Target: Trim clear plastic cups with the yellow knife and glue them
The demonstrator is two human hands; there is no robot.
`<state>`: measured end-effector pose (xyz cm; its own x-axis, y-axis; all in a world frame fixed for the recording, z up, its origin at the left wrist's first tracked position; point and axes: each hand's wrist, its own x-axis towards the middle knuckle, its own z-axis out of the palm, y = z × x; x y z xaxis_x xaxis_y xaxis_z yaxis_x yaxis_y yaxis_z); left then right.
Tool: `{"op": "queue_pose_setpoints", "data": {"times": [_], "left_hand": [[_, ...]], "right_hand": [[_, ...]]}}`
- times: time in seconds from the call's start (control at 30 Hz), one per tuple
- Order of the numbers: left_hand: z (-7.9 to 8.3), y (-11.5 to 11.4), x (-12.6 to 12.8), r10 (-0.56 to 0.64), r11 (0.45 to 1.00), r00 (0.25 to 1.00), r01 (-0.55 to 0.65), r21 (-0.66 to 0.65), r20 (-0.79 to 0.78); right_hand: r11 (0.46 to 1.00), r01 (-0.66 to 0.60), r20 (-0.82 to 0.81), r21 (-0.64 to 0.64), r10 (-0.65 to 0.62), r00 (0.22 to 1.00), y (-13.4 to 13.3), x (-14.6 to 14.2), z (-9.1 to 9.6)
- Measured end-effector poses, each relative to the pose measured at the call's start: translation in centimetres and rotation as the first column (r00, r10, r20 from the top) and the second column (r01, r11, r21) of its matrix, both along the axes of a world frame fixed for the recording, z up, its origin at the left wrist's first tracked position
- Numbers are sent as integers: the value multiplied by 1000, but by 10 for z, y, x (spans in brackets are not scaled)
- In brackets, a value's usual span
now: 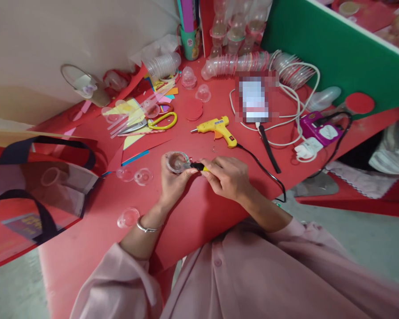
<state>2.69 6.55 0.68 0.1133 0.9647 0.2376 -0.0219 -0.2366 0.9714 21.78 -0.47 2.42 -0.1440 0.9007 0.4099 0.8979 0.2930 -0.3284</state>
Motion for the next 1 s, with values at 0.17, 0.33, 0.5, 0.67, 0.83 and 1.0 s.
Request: {"op": "queue_pose_setpoints", "data": {"times": [0.17,0.33,0.5,0.67,0.83,1.0], "left_hand": [[-1,-1,0,-2,1000,1000,2,-15,-21],[-3,-3,-2,34,999,997,-36,-27,-74],[0,-3,1,17,998,999,-19,-59,-39],[-2,-4,4,-2,999,998,0,-39,-67],[-8,-7,2,36,999,965,-37,1,-261],[-13,-5,-1,44,999,944,-32,41,-328]], "right_hand": [[1000,-4,-2,-6,4,1000,0,0,0],[1000,-1,-9,-30,1,1000,1,-1,0],[997,-19,-130,-71,10,991,2,0,4],[996,0,-473,-87,-41,880,6,2,8],[974,-1,-615,-225,-141,775,27,-6,10],[962,-90,-593,-257,-83,801,57,-18,11]]}}
